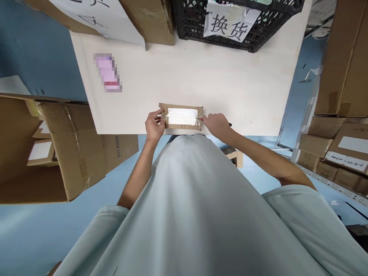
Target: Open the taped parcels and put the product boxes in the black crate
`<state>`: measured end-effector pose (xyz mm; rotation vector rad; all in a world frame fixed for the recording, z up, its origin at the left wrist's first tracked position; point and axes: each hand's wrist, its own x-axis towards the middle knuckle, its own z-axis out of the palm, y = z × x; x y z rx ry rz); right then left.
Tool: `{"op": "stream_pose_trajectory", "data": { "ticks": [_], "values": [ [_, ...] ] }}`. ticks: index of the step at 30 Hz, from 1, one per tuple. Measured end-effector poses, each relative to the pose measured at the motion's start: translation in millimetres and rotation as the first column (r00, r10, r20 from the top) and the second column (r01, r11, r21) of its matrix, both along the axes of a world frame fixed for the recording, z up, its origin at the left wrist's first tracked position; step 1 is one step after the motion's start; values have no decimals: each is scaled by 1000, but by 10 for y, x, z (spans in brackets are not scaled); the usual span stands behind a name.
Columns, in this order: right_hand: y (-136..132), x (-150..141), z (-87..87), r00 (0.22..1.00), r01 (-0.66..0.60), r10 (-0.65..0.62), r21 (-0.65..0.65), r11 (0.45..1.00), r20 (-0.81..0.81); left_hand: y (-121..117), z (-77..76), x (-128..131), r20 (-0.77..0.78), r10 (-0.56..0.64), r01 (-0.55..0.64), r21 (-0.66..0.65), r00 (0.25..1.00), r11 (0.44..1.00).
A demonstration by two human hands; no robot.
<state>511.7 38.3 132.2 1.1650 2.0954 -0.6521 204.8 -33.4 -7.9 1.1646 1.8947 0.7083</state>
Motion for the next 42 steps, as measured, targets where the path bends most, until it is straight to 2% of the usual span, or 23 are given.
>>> {"op": "stream_pose_trajectory", "data": {
  "ticks": [6, 10, 13, 16, 19, 21, 23, 25, 28, 31, 34, 37, 40, 42],
  "values": [
    [-66, 365, -228, 999, 21, -20, 37, 999, -41, -4, 8, -15, 8, 5, -5, -30, 1000, 1000],
    [-180, 414, -380, 994, 81, -76, 66, 995, -76, -9, 21, -18, -3, -6, 6, -19, 1000, 1000],
    [-231, 414, -518, 987, 114, -105, 67, 991, -117, -1, 92, 57, -106, -44, 47, 20, 993, 999],
    [-277, 448, -662, 975, 167, -153, 74, 983, -163, 31, 202, 294, -243, -215, 244, 99, 946, 965],
    [-329, 482, -764, 949, 240, -225, 46, 970, -223, 88, 271, 646, -212, -517, 543, 85, 829, 836],
    [-365, 506, -798, 915, 302, -283, 23, 953, -287, 139, 281, 847, -171, -645, 661, 54, 745, 749],
    [-403, 553, -819, 850, 390, -359, 3, 921, -385, 196, 279, 964, -183, -691, 705, 16, 700, 709],
    [-447, 625, -849, 750, 505, -449, -19, 863, -486, 255, 282, 1000, -226, -695, 709, -27, 682, 704],
    [-533, 735, -929, 593, 684, -597, -54, 728, -540, 341, 302, 980, -269, -703, 714, -71, 658, 696],
    [-640, 764, -1010, 461, 796, -705, -101, 597, -539, 410, 340, 931, -270, -728, 743, -63, 630, 666],
    [-751, 698, -1025, 310, 840, -730, -183, 510, -609, 446, 426, 808, -260, -734, 760, 3, 628, 649],
    [-834, 596, -968, 169, 861, -719, -255, 441, -674, 443, 565, 609, -242, -695, 729, 90, 677, 679],
    [-852, 505, -874, 62, 877, -703, -297, 377, -709, 415, 657, 427, -173, -652, 674, 174, 739, 718],
    [-824, 446, -801, 26, 887, -684, -299, 353, -729, 386, 643, 349, -97, -634, 639, 210, 767, 740]
  ]
}}
